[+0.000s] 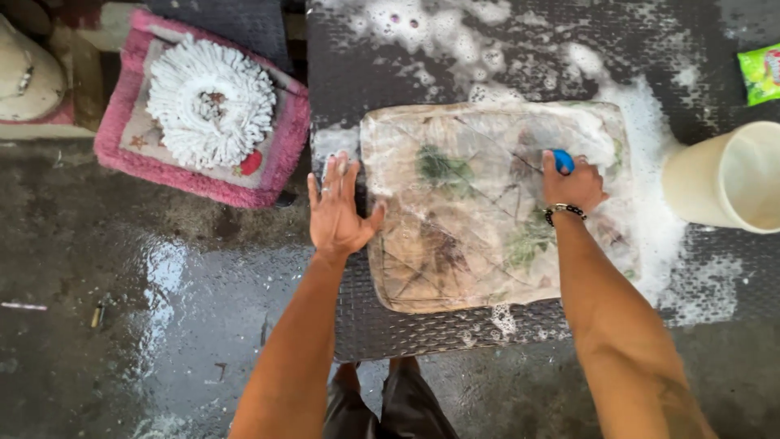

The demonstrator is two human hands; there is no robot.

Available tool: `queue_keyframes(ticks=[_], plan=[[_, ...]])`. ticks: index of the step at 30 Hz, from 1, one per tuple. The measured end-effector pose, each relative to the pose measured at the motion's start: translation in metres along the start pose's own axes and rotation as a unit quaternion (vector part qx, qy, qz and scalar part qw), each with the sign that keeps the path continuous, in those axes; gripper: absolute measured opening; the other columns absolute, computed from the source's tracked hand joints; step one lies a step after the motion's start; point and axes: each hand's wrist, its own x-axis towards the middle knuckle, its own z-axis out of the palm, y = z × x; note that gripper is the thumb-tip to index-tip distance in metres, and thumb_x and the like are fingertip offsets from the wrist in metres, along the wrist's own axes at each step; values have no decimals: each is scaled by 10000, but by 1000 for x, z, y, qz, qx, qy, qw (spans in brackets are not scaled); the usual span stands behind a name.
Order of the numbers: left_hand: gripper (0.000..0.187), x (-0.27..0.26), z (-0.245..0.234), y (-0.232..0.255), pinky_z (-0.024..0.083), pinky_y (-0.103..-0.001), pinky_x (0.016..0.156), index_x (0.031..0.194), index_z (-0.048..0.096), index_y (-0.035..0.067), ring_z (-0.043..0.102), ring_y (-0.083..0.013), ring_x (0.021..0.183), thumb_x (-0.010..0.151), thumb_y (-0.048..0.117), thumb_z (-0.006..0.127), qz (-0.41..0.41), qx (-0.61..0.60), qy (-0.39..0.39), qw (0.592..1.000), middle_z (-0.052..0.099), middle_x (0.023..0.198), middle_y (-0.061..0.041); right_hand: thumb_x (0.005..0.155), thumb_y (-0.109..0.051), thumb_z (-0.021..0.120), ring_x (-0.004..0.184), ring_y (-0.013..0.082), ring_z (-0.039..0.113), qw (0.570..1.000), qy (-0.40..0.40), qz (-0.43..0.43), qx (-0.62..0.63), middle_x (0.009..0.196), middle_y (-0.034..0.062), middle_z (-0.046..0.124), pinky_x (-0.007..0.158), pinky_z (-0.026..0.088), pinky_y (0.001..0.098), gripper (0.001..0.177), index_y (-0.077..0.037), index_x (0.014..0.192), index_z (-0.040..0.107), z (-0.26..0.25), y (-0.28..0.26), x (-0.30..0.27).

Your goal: Cleaning a mat using detergent and a brush on a table.

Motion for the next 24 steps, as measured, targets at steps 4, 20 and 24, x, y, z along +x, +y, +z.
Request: queue_keyframes(ticks=[4,20,24], plan=[[833,-2,2,-6,69,-572,1262,1562,345,70,217,-299,1566,886,464,628,13,-40,24,999,330,1654,-142,768,-647,816,696,313,682,995,31,-39,87,781,90,723,726,484,513,521,-133,823,746,-2,-82,-32],[718,-2,-7,1,80,-596,1213,1547,384,190,275,-327,1508,896,435,561,66,-14,18,998,358,1610,-177,809,-654,763,977,285,628,938,-110,-263,197,990,105,698,931,385,558,512,-146,878,758,-57,-182,-89],[641,-5,1,-5,89,-577,1253,1535,430,259,281,-284,1537,932,436,556,74,1,13,997,357,1647,-106,871,-615,766,837,235,658,949,-125,-137,254,897,74,695,821,504,405,465,-152,889,725,-33,-71,-46]])
